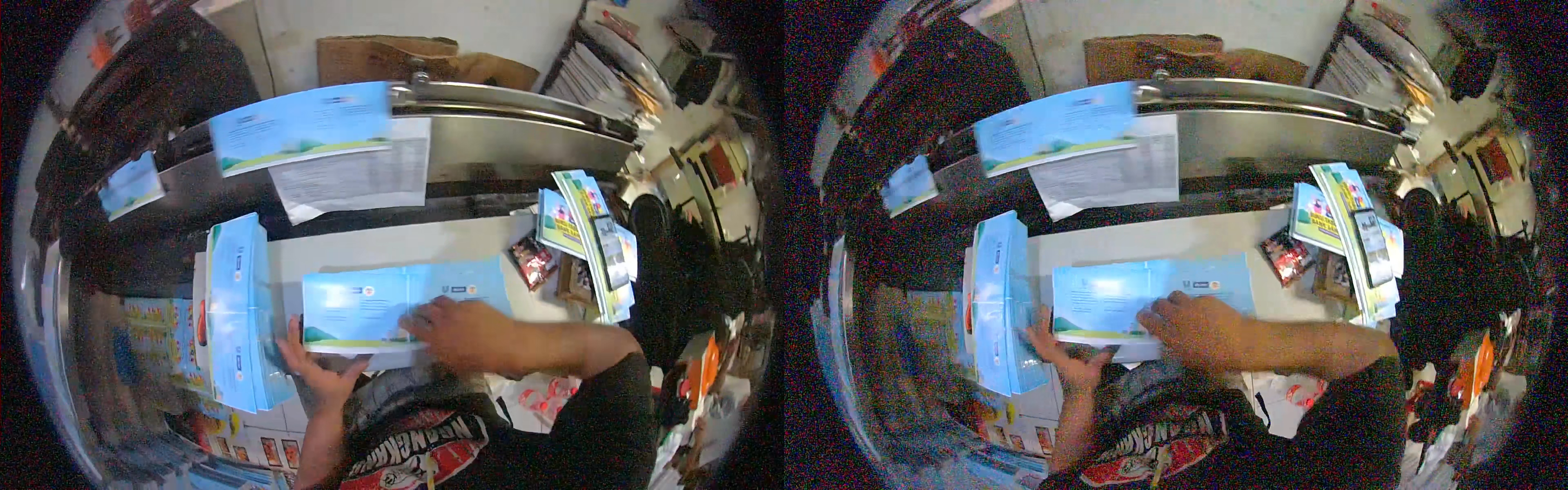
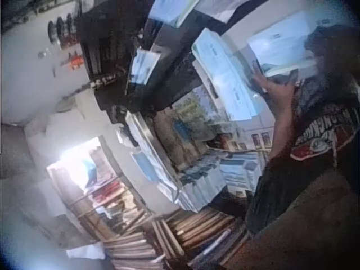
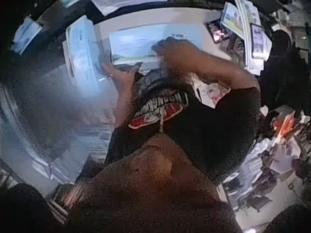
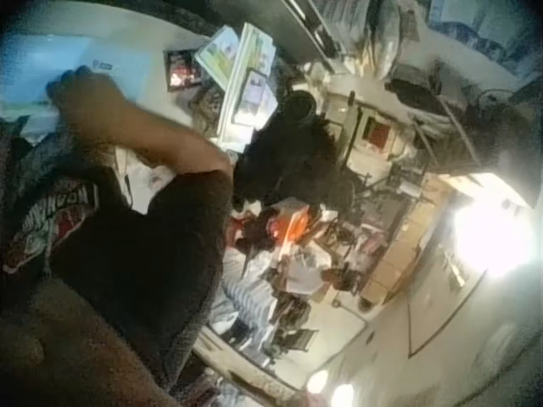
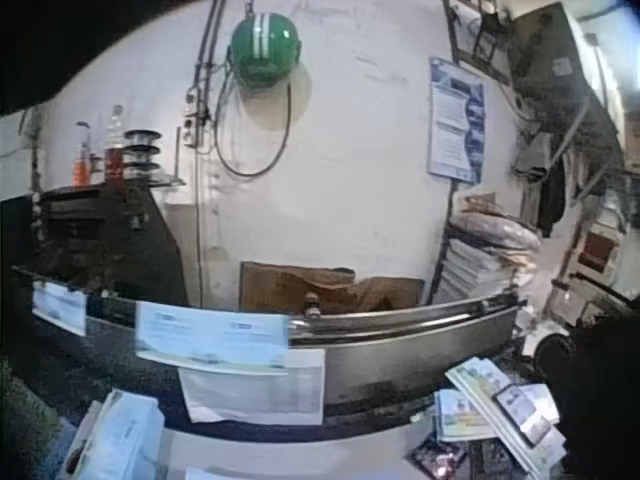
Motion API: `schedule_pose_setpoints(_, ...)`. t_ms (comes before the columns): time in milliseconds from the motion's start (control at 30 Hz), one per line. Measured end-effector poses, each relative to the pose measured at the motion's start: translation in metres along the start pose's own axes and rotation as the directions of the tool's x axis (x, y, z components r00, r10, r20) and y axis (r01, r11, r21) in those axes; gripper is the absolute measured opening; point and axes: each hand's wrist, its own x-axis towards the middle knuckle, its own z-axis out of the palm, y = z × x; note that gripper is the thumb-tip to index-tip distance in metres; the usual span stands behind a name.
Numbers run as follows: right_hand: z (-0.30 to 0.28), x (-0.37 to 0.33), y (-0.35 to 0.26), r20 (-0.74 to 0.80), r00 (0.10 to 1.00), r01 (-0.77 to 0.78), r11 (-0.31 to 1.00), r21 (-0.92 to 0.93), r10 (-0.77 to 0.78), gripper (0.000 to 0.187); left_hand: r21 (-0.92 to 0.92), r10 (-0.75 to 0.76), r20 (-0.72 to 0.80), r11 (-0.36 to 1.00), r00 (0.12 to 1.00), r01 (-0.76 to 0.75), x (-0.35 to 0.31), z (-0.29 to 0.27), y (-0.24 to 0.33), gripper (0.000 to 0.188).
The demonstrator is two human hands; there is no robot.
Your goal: The person folds paper sheets, inserts them into booklet covers, and aligns and stacks the assembled booklets by hand.
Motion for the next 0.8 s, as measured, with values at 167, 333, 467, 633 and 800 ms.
schedule_pose_setpoints(167,-0.090,0.033,0.053,-0.100,0.995,-0.013,1.000,-0.005,0.012,0.032,0.316,-0.133,0.112,0.944,0.985,0.091,0.007,-0.009,0.013,0.114)
schedule_pose_setpoints(333,-0.097,0.057,0.085,-0.022,0.977,-0.212,0.977,0.016,0.212,0.024,0.153,-0.128,0.036,0.981,0.991,0.121,0.007,-0.001,0.015,0.107)
schedule_pose_setpoints(467,-0.102,0.062,0.097,-0.084,0.987,-0.136,0.990,0.024,0.137,0.029,0.107,-0.211,0.023,0.972,0.977,0.207,0.011,-0.003,0.021,0.101)
schedule_pose_setpoints(633,-0.192,0.091,0.066,-0.861,0.507,-0.275,0.951,-0.140,0.020,0.040,0.318,-0.291,0.100,0.915,0.952,0.246,0.020,-0.018,0.035,0.099)
schedule_pose_setpoints(800,-0.188,0.197,0.086,-0.896,0.302,-0.219,0.891,-0.397,-0.325,0.030,0.035,-0.384,0.097,0.923,0.918,0.382,0.031,-0.010,0.052,0.090)
